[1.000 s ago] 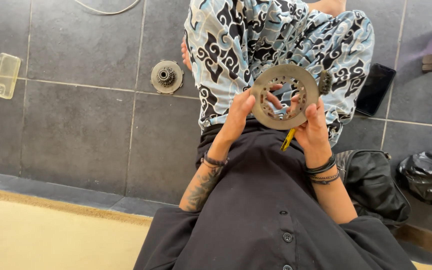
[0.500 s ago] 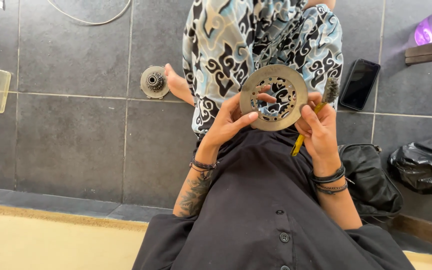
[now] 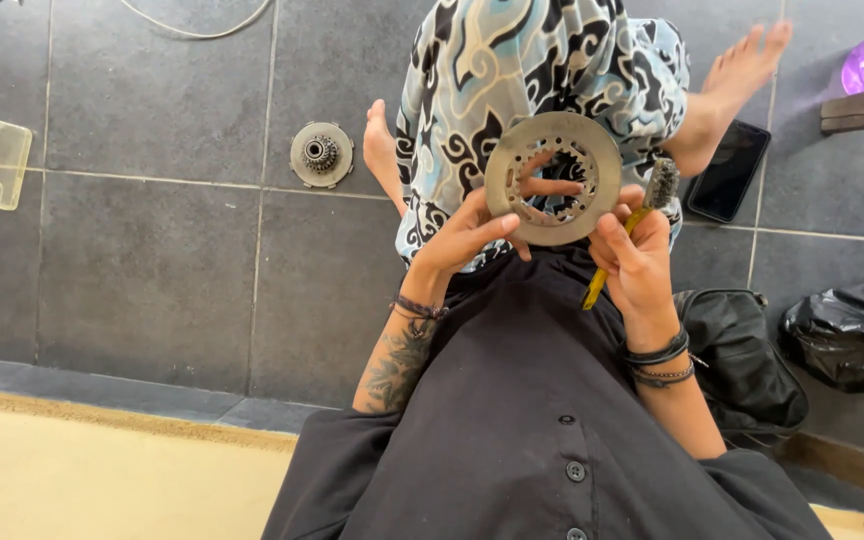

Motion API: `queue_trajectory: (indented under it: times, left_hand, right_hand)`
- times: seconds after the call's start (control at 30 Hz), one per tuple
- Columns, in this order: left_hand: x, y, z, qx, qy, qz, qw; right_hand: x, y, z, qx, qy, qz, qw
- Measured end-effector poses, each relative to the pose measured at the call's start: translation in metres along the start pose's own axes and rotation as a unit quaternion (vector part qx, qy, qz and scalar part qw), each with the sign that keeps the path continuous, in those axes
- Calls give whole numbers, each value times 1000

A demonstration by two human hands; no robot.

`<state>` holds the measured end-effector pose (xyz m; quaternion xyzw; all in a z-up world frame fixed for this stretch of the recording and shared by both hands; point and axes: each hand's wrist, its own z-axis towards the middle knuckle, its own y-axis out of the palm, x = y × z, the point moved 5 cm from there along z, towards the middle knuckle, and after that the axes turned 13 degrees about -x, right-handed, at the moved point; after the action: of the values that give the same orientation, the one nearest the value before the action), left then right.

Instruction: The person sits on the floor and scrubs a circular metal brake disc with a wire brush. They rotate the disc to clean different areas and briefly inspect it before continuing to scrub.

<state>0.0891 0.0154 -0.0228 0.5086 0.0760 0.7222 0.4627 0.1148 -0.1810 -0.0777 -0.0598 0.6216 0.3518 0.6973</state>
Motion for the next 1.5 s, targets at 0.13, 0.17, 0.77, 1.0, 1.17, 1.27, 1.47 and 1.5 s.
queue_trajectory:
  times: [0.13, 0.17, 0.77, 1.0, 1.17, 1.27, 1.47, 1.5]
  left_hand:
    - [-4, 1, -2, 10, 10, -23, 1000]
    - [1, 6, -1, 11, 7, 12, 1000]
    - [-2, 29, -13, -26, 65, 101, 992]
    - [3, 38, -6, -40, 49, 101, 993]
    - [-6, 32, -14, -32, 18, 98, 994]
    - [18, 17, -15, -25, -70, 291, 954]
    - [203, -8, -57, -78, -428, 777, 455]
    - [246, -28, -112, -190, -640, 743, 49]
  right_hand:
    - [-5, 4, 3, -4, -9, -22, 1000]
    - [-1, 0, 1, 3, -2, -41, 999]
    - [-86, 40, -16, 4, 17, -280, 960]
    - [-75, 32, -14, 11, 16, -244, 970]
    - [-73, 43, -5, 24, 30, -191, 981]
    - [-50, 29, -16, 31, 49, -163, 985]
    - [-61, 35, -14, 30, 101, -238, 965]
    - [-57, 29, -15, 34, 104, -247, 963]
